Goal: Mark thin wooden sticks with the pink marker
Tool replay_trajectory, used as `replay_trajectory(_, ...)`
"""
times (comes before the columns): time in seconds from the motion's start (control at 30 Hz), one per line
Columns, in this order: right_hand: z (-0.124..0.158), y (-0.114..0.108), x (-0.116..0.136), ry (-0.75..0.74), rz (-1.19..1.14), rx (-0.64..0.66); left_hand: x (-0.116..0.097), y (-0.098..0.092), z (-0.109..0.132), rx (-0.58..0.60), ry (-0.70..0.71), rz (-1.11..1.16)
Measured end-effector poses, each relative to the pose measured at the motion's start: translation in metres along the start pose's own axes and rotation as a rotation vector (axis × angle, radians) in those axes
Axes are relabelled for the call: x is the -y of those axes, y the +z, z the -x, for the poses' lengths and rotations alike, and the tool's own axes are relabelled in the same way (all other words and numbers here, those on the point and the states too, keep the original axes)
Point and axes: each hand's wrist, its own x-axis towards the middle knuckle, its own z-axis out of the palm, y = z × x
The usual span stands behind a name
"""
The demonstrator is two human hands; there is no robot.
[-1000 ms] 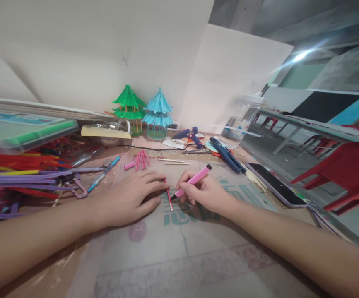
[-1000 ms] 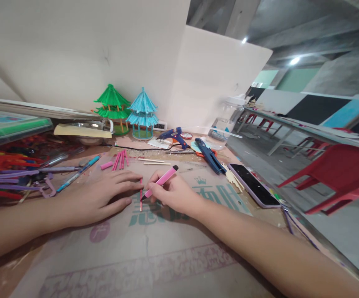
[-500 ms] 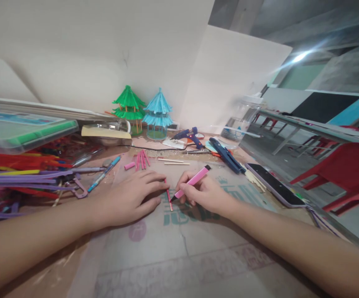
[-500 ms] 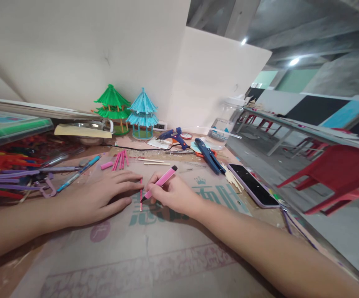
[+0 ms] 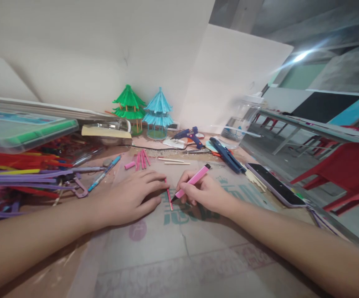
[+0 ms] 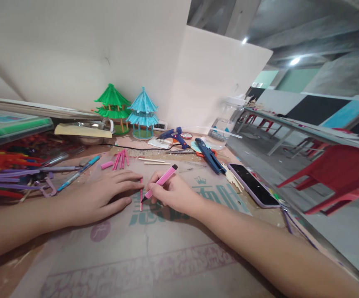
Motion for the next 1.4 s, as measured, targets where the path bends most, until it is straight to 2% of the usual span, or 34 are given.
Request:
replay_trajectory(0.3, 0.0017, -0.0023, -0.0036, 0.022, -0.023, 0.083, -0.0013, -0.0013, -0.0009, 0.011, 0.001, -0.014)
replay_trajectory(0.63, -0.0009, -0.0014, -0.0036, -0.023, -0.01, -0.025, 0.0024, 0.0026, -0.0009, 0.01, 0.026, -0.026)
replay_trajectory(0.97, -0.0013, -0.0009, -0.0034, 0.0, 0.037, -0.035, 0.001, 0.001, -0.0025, 0.026, 0.044, -0.029)
replay_trajectory(1.23, 0.0026, -0.0027, -0.0026, 0.025, -0.026, 0.076, 0.0009, -0.0002, -0.0032, 0.052, 0.038, -0.048)
replay_trajectory(1.4, 0.0005, -0.0021, -0.0042, -0.02, -0.007, 0.003, 0.0001, -0.0004, -0.0035, 0.059, 0.042, -0.037)
